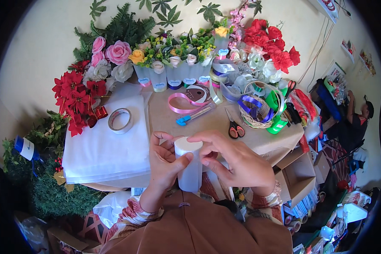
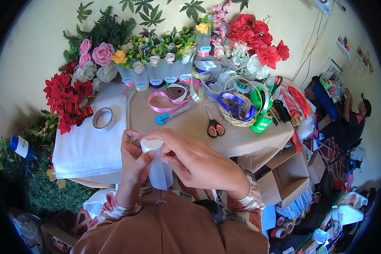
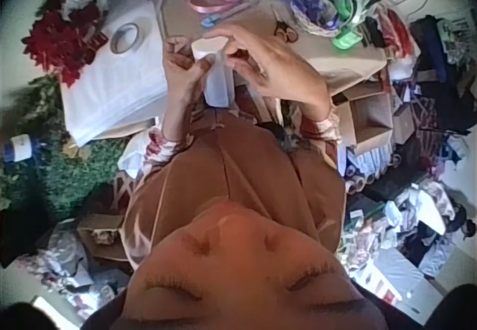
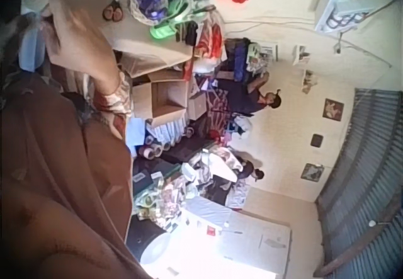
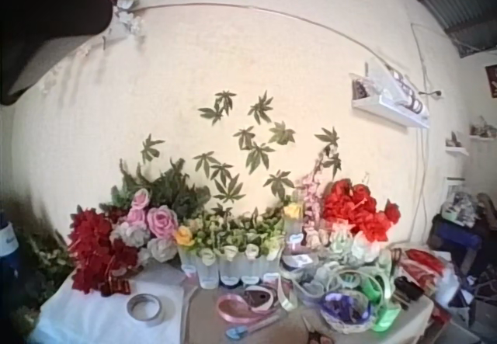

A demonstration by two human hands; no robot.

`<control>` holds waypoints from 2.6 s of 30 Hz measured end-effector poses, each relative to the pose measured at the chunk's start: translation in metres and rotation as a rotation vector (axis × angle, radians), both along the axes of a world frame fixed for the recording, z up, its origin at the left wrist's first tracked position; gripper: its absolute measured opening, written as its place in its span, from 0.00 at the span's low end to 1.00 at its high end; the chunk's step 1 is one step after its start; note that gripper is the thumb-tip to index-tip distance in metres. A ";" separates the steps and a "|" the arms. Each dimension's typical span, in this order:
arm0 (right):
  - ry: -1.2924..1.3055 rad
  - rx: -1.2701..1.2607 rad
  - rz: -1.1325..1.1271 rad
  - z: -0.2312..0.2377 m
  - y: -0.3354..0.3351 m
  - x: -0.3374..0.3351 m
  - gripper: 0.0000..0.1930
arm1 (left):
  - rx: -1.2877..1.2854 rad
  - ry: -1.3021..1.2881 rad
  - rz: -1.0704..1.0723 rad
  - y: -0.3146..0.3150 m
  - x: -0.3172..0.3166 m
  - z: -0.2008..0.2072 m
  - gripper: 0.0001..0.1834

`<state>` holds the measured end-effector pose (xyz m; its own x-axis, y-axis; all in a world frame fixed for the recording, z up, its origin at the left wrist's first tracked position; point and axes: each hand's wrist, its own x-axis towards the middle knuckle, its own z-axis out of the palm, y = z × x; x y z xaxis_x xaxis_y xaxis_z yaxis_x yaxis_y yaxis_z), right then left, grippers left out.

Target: The person wraps a white foam cylinder with a translucent sheet, securing it with tape. They then use scissors to trim the excess sheet around the cylinder's edge. The workspace contains multiple similar wrapped cylinders and floral supplies.

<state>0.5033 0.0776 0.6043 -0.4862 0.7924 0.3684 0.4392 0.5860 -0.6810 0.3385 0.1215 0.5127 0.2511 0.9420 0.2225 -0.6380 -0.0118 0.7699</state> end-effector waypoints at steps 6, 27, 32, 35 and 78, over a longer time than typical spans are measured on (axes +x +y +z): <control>-0.045 0.042 -0.043 -0.001 0.003 -0.005 0.23 | 0.030 0.010 0.033 -0.001 0.000 -0.001 0.31; -0.109 0.069 -0.140 0.004 0.002 -0.007 0.22 | 0.068 0.016 -0.024 -0.002 -0.003 0.003 0.34; -0.125 0.081 -0.138 0.005 0.002 -0.009 0.21 | 0.062 0.036 -0.005 0.000 0.000 0.002 0.34; -0.124 0.130 -0.128 0.002 0.004 -0.009 0.21 | 0.039 0.040 0.008 0.000 0.001 0.000 0.34; 0.741 -0.095 -0.357 -0.041 0.026 0.040 0.13 | -0.014 -0.026 -0.085 0.020 -0.028 -0.002 0.29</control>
